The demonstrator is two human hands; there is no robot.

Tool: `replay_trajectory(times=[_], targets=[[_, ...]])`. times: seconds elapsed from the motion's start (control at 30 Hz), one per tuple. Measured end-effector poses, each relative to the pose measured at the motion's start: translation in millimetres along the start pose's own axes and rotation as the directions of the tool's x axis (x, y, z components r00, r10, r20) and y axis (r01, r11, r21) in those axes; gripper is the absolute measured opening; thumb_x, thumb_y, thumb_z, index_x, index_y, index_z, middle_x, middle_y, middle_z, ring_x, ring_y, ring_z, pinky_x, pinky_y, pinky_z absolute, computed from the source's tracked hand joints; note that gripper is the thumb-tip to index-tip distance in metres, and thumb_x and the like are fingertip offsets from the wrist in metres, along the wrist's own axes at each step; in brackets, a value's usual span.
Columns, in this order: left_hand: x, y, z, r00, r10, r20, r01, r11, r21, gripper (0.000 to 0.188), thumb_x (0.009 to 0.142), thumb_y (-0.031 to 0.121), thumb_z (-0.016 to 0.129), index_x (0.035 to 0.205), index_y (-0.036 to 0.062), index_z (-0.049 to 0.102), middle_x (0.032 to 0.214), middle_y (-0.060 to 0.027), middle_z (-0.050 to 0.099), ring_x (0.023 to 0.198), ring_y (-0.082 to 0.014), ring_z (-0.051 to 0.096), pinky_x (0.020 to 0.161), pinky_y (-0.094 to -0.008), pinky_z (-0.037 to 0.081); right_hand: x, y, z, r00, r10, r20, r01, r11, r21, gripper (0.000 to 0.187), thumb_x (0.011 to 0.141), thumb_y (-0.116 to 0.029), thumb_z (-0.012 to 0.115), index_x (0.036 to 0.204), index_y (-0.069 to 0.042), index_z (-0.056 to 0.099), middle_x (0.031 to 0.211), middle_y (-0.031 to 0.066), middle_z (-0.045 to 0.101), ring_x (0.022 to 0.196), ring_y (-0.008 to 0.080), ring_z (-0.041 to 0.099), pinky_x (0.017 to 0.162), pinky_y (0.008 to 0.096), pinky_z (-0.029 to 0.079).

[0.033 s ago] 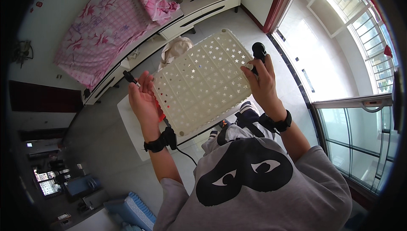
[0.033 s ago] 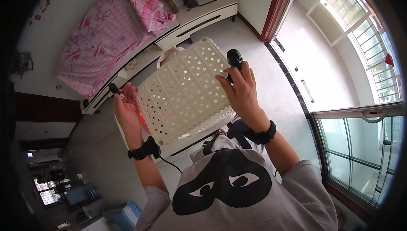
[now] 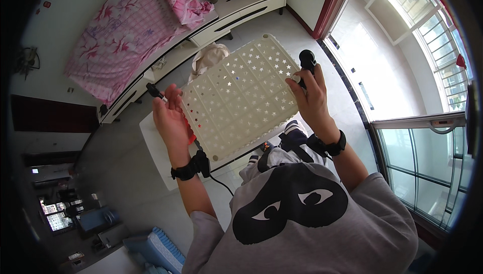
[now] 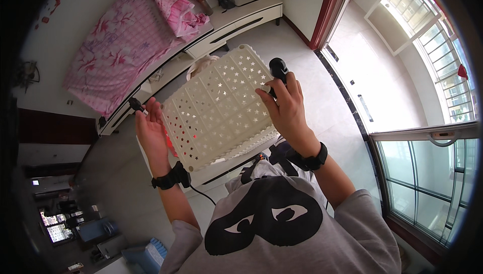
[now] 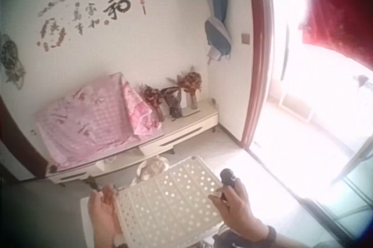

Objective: Assembling a multi-tiered plastic storage shelf unit including the baskets and wheels.

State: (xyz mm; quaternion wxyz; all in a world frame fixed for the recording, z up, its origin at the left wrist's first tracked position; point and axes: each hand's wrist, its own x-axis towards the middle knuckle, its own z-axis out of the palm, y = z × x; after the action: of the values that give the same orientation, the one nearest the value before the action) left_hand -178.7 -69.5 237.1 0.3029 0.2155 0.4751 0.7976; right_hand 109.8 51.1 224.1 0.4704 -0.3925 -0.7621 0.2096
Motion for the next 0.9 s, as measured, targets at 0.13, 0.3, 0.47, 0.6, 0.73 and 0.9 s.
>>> replay_trajectory(times=[0.13, 0.3, 0.47, 0.6, 0.73, 0.9], targets=[[-2.7, -10.4, 0.0, 0.998, 0.039, -0.055, -0.038, 0.999, 0.015, 0.025, 0.099, 0.026, 0.052, 0.109, 0.0027, 0.05, 0.103, -0.005, 0.057, 0.093, -0.0118, 0.054, 0.084, -0.0231, 0.043, 0.6, 4.0, 2.1, 1.0, -0.003, -0.008, 0.004, 1.0, 0.018, 0.019, 0.081, -0.012, 0.071, 0.09, -0.001, 0.058, 0.083, 0.0143, 0.047, 0.072, 0.0319, 0.049, 0.064, 0.0412, 0.041], [-6.9, -5.5, -2.6, 0.999, 0.007, 0.042, -0.01, 0.997, 0.072, 0.022, 0.099, 0.025, 0.054, 0.106, 0.0044, 0.054, 0.084, 0.0025, 0.046, 0.072, -0.007, 0.039, 0.069, -0.0214, 0.036, 0.9, 5.3, 2.6, 1.0, -0.013, -0.008, 0.013, 1.0, 0.025, 0.019, 0.081, -0.011, 0.071, 0.09, -0.001, 0.058, 0.083, 0.0144, 0.047, 0.072, 0.0316, 0.049, 0.063, 0.0406, 0.04], [-5.1, -1.2, 2.3, 0.999, 0.027, -0.027, -0.022, 0.984, 0.177, 0.02, 0.097, 0.024, 0.057, 0.101, 0.0044, 0.056, 0.08, 0.003, 0.049, 0.069, -0.0052, 0.042, 0.064, -0.0198, 0.036, -1.7, 3.1, 1.6, 1.0, -0.005, -0.015, 0.005, 1.0, 0.025, 0.019, 0.081, -0.011, 0.072, 0.09, -0.001, 0.058, 0.083, 0.0143, 0.047, 0.072, 0.031, 0.049, 0.063, 0.04, 0.04], [-3.3, -0.5, -7.4, 0.991, 0.104, 0.079, -0.129, 0.882, 0.454, 0.019, 0.094, 0.023, 0.062, 0.098, 0.0042, 0.06, 0.077, 0.0042, 0.053, 0.064, -0.0029, 0.043, 0.059, -0.019, 0.035, -3.0, 1.5, -5.7, 1.0, -0.004, 0.016, 0.004, 1.0, 0.012, 0.019, 0.081, -0.011, 0.072, 0.091, -0.001, 0.059, 0.084, 0.0136, 0.047, 0.072, 0.0299, 0.05, 0.063, 0.0392, 0.041], [3.2, -13.1, -25.3, 0.967, 0.227, 0.115, -0.252, 0.784, 0.567, 0.021, 0.092, 0.022, 0.064, 0.101, 0.003, 0.061, 0.075, 0.0057, 0.053, 0.064, -0.0017, 0.042, 0.059, -0.0185, 0.034, -2.8, -5.4, -14.2, 0.995, 0.015, 0.1, -0.016, 1.0, 0.003, 0.019, 0.082, -0.012, 0.071, 0.092, -0.001, 0.059, 0.086, 0.0131, 0.048, 0.072, 0.0298, 0.05, 0.064, 0.0391, 0.042], [8.1, -21.7, -32.6, 0.977, 0.157, 0.145, -0.21, 0.832, 0.514, 0.022, 0.092, 0.021, 0.065, 0.105, 0.0032, 0.061, 0.078, 0.0058, 0.052, 0.067, -0.0016, 0.043, 0.06, -0.0177, 0.035, -3.3, -15.9, -20.8, 0.986, 0.01, 0.165, -0.015, 0.999, 0.03, 0.013, 0.087, -0.012, 0.062, 0.093, 0.0, 0.058, 0.087, 0.0137, 0.048, 0.078, 0.0307, 0.049, 0.07, 0.0391, 0.042]])
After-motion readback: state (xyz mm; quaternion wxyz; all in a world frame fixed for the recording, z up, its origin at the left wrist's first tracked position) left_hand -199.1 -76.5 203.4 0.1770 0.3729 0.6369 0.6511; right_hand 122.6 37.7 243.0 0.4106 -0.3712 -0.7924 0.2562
